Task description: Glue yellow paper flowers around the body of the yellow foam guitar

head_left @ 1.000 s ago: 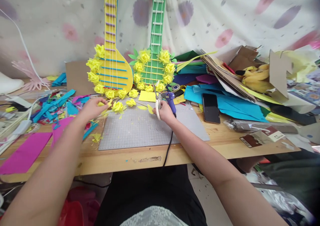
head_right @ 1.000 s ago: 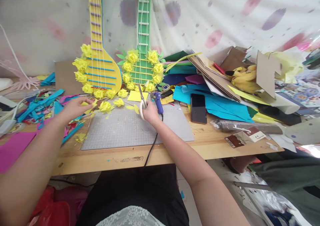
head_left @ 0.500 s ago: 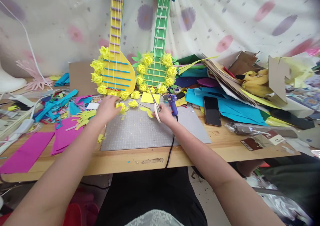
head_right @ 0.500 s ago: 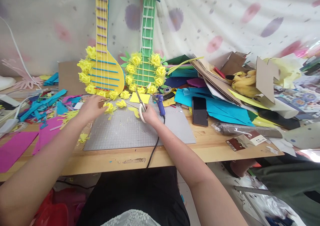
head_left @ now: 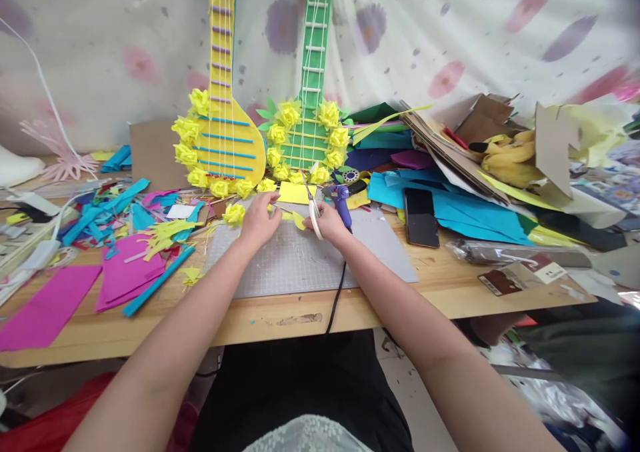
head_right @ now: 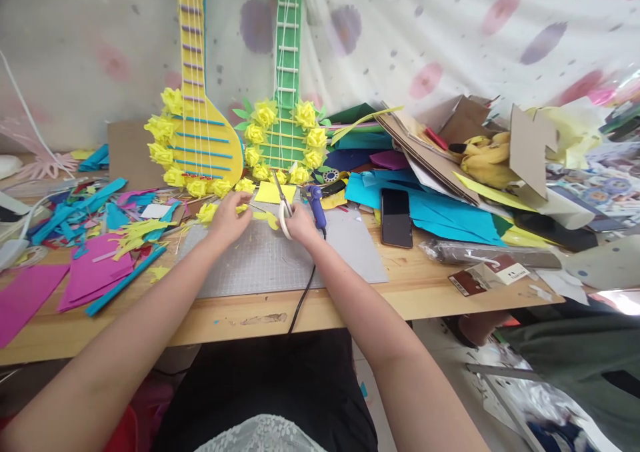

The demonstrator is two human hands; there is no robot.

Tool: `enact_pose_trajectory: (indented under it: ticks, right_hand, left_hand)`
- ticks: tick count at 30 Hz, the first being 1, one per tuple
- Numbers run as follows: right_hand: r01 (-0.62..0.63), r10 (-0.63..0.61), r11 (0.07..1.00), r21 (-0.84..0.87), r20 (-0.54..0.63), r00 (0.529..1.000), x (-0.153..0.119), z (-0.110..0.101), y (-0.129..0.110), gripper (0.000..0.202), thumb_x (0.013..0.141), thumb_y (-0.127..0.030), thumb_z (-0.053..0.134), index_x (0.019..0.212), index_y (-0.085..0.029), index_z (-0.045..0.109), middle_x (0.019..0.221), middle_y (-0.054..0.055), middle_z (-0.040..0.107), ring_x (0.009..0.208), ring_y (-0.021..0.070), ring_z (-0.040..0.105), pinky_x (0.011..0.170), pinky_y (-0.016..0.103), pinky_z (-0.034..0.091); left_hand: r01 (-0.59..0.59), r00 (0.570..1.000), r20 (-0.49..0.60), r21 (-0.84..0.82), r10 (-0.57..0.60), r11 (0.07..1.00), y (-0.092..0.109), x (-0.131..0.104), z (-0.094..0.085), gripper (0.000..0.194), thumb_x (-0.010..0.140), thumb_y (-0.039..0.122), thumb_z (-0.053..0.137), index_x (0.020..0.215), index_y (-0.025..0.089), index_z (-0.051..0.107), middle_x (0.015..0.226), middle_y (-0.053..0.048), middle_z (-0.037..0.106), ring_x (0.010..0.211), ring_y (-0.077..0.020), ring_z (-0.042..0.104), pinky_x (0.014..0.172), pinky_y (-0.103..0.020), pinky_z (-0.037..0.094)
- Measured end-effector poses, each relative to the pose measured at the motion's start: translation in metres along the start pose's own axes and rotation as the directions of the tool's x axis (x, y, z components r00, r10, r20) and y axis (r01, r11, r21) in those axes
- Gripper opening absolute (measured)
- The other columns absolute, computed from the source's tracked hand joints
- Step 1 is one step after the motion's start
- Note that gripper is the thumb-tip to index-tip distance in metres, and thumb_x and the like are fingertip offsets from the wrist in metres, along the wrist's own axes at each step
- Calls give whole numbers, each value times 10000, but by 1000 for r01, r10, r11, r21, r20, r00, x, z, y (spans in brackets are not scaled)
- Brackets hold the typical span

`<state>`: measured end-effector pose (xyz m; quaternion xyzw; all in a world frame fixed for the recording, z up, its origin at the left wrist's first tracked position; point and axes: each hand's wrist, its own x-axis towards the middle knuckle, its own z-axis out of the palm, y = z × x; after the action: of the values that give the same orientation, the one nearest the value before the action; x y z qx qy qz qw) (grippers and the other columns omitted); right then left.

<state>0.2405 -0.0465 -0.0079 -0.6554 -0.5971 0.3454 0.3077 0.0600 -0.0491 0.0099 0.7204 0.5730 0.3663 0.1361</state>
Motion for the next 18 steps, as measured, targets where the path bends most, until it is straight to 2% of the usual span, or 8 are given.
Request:
enact_pose_trajectory:
  ticks: [2, 4, 7, 9, 13, 16, 18]
  right_hand:
    - [43, -44, 998, 35, 53, 998, 5, 1, -1, 264, 608, -283, 674, 786, -206, 494, 715, -5, 637, 657, 158, 612, 589, 259, 472]
    - [92, -99, 994, 57, 133, 986, 9, 1, -3, 276, 596, -279, 691, 751, -208, 473, 681, -14, 625, 634, 152, 605, 567, 249, 465]
    - [110, -121, 992, 59, 238, 964, 12, -4, -7, 315, 579, -270, 725, 736, -209, 459, 627, -28, 594, 585, 145, 582, 528, 242, 444]
    - [101, -110, 994, 49, 287, 952, 11, -7, -10, 331, 574, -260, 744, 736, -207, 460, 616, -31, 581, 562, 137, 561, 526, 244, 439]
    - [80, -78, 997, 8, 306, 949, 8, -10, -17, 342, 593, -284, 761, 759, -202, 474, 667, -11, 613, 595, 139, 569, 560, 249, 444]
    - [57, -32, 990, -131, 187, 982, 4, -11, -21, 336, 637, -352, 741, 797, -195, 491, 736, 18, 643, 664, 157, 591, 591, 251, 430]
    - [68, -45, 963, -260, 94, 995, -1, -12, -22, 314, 668, -397, 715, 794, -188, 517, 784, 37, 650, 709, 168, 591, 608, 253, 411]
  left_hand:
    - [119, 993, 46, -236, -111, 964, 3, -4, 12, 326, 803, 195, 519, 1127, 171, 545, 1139, -101, 618, 961, -175, 616, 851, -328, 503]
    - [238, 970, 147, -408, -194, 881, 2, -6, 23, 343, 775, 204, 576, 1113, 156, 546, 1095, -106, 634, 873, -159, 632, 788, -316, 525]
    - [371, 920, 315, -513, -232, 774, -2, -7, 29, 252, 741, 171, 603, 991, 147, 592, 866, -58, 657, 705, -131, 618, 696, -304, 538]
    - [401, 903, 367, -538, -222, 742, -4, -8, 28, 201, 715, 159, 626, 915, 149, 609, 748, -24, 632, 650, -122, 599, 647, -289, 535]
    - [410, 903, 349, -533, -249, 740, -8, -9, 26, 173, 661, 151, 666, 824, 151, 607, 678, 3, 587, 609, -116, 567, 585, -273, 518]
    - [385, 921, 257, -508, -291, 771, -13, -10, 27, 134, 682, 155, 636, 806, 163, 587, 701, 6, 574, 597, -110, 550, 568, -266, 509]
    - [356, 934, 206, -451, -292, 819, -15, -12, 27, 108, 709, 167, 610, 813, 172, 585, 740, -3, 596, 605, -113, 551, 578, -265, 507]
